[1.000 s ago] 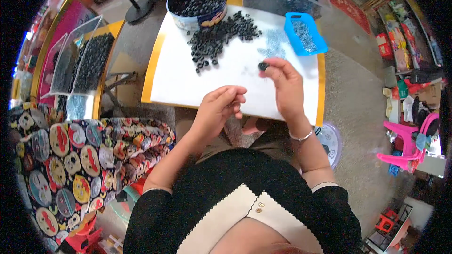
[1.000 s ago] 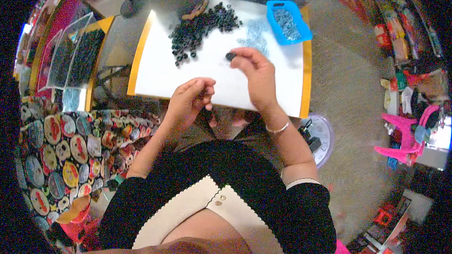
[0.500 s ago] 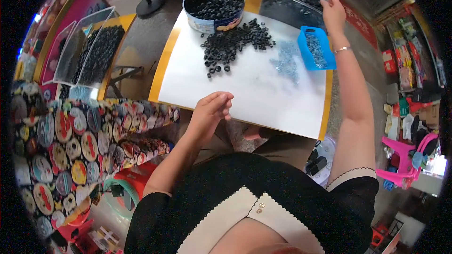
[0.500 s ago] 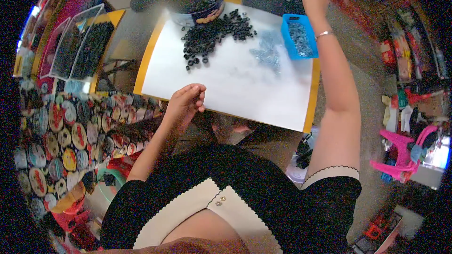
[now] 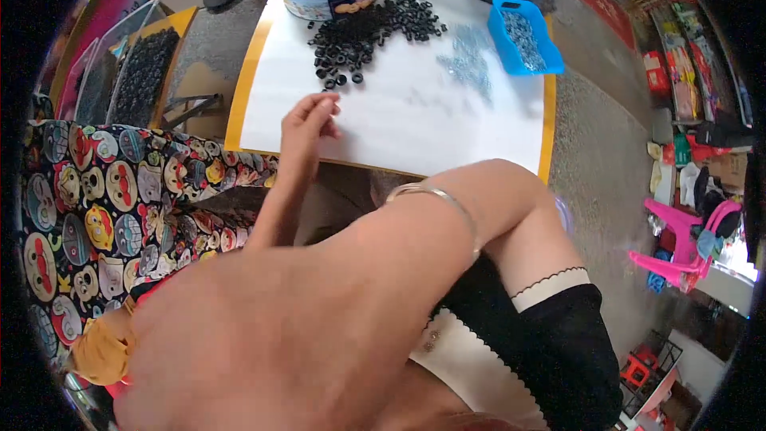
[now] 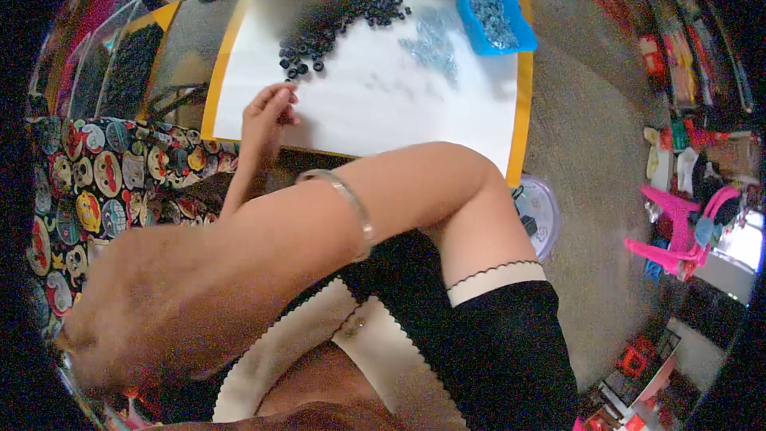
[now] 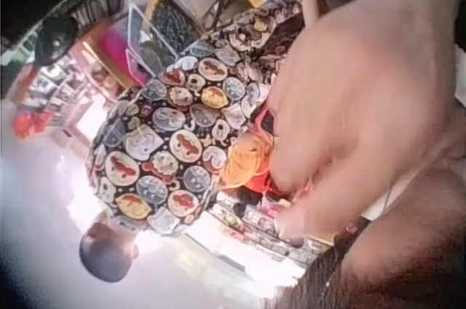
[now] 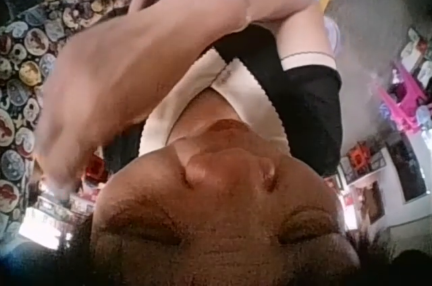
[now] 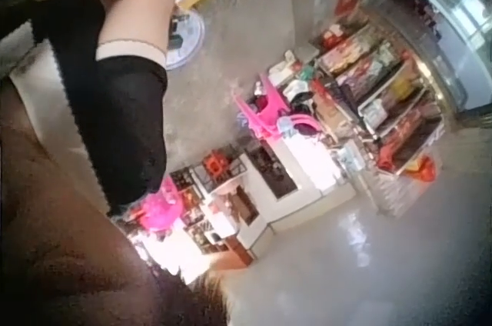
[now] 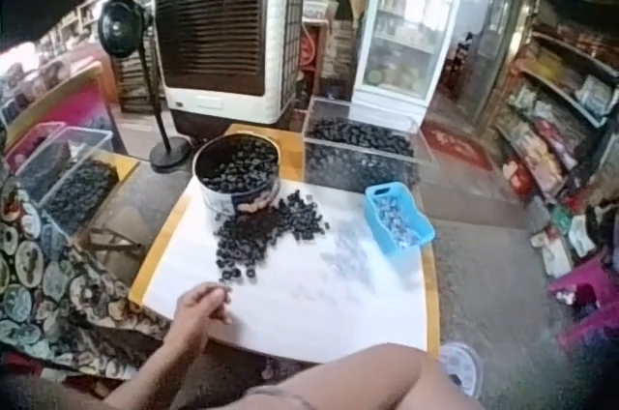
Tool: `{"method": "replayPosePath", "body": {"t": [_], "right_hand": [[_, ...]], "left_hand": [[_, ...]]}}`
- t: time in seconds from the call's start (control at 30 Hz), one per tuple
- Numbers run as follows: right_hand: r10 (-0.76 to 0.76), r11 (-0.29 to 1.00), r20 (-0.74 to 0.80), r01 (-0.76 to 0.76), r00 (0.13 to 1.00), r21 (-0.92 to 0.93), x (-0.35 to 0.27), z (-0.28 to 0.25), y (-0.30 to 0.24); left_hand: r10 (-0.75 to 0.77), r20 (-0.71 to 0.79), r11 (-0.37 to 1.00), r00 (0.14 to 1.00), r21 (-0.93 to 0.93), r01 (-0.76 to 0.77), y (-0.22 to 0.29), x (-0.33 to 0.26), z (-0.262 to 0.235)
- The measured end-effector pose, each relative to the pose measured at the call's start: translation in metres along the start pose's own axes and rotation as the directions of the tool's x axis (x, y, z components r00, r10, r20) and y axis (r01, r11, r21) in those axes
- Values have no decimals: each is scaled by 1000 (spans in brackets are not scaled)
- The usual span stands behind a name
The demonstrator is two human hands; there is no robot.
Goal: The person assembles small black plastic buckle components by hand on a workspace table.
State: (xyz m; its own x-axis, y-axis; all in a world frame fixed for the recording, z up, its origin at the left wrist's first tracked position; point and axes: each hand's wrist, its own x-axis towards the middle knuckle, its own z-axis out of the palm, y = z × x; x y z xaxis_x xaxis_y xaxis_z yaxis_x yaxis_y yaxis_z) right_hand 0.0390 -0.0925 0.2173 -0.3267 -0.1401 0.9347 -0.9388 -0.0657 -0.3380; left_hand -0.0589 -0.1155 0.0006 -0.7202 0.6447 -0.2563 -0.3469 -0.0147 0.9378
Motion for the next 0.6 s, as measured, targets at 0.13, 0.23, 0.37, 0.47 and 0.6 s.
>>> {"method": "replayPosePath", "body": {"t": [0.13, 0.23, 0.37, 0.47, 0.6], "right_hand": [[-206, 975, -139, 215, 969, 58, 10, 26, -1], [-168, 984, -108, 173, 980, 39, 4, 23, -15], [-98, 991, 21, 99, 995, -87, -21, 6, -20], [183, 932, 165, -117, 969, -342, -54, -18, -15], [472, 804, 34, -414, 881, -428, -88, -38, -14]], "left_hand": [[222, -53, 948, 974, 246, -203, 9, 37, -5], [347, -106, 821, 932, 514, -248, 19, 57, -16], [412, 33, 517, 911, 814, -263, 10, 76, -25], [428, 70, 462, 901, 840, -285, 16, 63, -12], [438, 116, 408, 892, 858, -312, 15, 56, 0]]}}
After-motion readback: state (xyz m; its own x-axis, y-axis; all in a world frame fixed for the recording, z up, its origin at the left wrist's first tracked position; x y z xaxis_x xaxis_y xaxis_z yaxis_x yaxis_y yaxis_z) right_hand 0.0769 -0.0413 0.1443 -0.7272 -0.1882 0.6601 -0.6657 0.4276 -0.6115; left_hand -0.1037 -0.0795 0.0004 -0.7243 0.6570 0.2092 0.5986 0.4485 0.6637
